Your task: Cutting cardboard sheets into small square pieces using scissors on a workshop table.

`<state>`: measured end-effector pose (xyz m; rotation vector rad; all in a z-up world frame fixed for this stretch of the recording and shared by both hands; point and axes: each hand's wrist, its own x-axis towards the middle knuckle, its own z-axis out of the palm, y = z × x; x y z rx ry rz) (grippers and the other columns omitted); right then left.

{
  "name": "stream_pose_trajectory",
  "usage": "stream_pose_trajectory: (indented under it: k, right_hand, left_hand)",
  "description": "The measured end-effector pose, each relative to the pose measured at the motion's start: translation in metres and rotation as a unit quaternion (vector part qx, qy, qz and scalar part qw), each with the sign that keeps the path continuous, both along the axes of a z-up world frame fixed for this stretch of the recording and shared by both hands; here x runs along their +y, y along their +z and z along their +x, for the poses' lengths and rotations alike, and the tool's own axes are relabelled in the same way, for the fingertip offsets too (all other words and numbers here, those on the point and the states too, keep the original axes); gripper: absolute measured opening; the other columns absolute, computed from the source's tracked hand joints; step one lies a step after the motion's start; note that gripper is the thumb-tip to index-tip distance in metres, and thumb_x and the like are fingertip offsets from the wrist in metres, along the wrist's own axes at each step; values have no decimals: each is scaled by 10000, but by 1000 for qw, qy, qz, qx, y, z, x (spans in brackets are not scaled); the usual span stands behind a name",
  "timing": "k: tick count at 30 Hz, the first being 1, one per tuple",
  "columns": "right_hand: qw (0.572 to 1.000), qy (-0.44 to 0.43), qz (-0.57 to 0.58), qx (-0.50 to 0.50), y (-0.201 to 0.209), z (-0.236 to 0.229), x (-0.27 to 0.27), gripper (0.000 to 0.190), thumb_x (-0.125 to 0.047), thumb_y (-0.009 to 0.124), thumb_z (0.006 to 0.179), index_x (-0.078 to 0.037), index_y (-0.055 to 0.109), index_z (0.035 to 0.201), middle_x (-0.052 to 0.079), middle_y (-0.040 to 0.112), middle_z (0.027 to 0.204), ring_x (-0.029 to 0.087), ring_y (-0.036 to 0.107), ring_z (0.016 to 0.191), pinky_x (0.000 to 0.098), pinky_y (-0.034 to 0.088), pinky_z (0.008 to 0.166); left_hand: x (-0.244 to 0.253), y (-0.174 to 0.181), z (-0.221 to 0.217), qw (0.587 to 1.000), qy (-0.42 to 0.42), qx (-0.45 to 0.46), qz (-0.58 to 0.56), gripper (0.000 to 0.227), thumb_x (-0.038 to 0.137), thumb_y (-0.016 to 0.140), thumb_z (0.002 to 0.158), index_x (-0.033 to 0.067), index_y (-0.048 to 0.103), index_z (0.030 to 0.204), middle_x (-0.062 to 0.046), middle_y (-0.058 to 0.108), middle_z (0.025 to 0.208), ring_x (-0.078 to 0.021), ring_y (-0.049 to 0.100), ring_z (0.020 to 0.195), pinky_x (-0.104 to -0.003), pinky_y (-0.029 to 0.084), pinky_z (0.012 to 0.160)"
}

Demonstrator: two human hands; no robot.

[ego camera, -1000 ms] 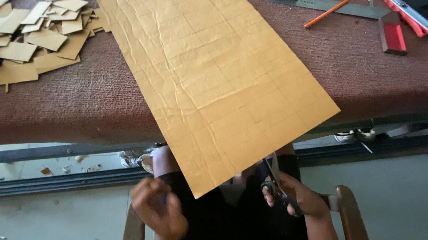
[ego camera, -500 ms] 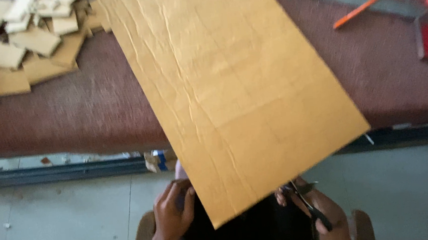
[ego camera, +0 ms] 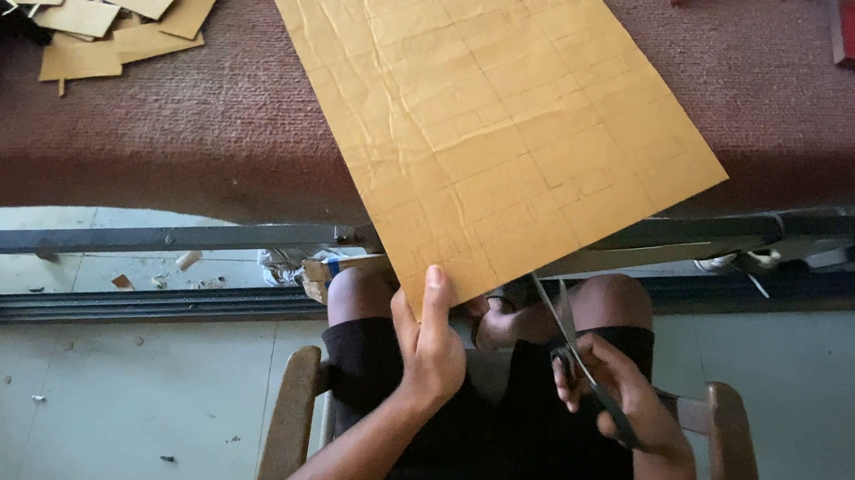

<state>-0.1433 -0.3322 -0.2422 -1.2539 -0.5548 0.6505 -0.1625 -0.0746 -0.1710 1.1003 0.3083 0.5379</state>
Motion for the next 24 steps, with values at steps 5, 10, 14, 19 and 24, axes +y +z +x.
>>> stream_pose_trajectory:
  k: [5, 10, 14, 19, 24]
  right_hand:
    - [986, -98, -89, 98, -5, -17, 34, 701, -584, 829, 705, -83, 607, 1144, 134, 680, 1000, 233, 667, 755, 345, 591, 588]
    - [999, -33, -35, 17, 15, -34, 69, 647, -316, 872, 677, -63, 529, 1164, 94, 561, 1006, 123, 539, 714, 261, 521, 594]
    - [997, -31, -64, -26, 26, -35, 79, 668, -591, 810, 769, -97, 561, 1143, 57, 600, 1001, 126, 576, 736, 266, 533, 594]
    - [997, -58, -30, 40, 23, -35, 78, 838, -741, 852, 727, -70, 533, 1113, 66, 596, 991, 105, 544, 712, 244, 489, 532]
    - [997, -64, -37, 29, 20, -30, 78, 424, -201, 749, 732, -58, 551, 1078, 78, 599, 899, 119, 545, 683, 222, 452, 501]
  left_hand:
    - [4, -32, -15, 999, -40, -9, -9, 411, 345, 493, 1042, -21, 653, 1138, -113, 720, 998, -203, 722, 837, -342, 649, 698]
    - [8, -78, -30, 996, -20, -9, 84, 275, 256, 537, 1057, 5, 636, 1104, -71, 691, 981, -155, 640, 868, -312, 566, 773]
    - [11, -61, -27, 995, -25, -28, 97, 316, 254, 540, 1053, -26, 668, 1122, -102, 728, 1045, -170, 670, 935, -332, 584, 833]
    - [16, -41, -26, 982, -78, -1, 174, 405, 304, 529, 1046, 98, 610, 707, 7, 603, 629, -106, 549, 559, -266, 414, 505]
    - [17, -37, -27, 982, -88, 21, 163, 344, 289, 586, 1016, 61, 688, 780, -17, 700, 700, -103, 641, 613, -261, 509, 541]
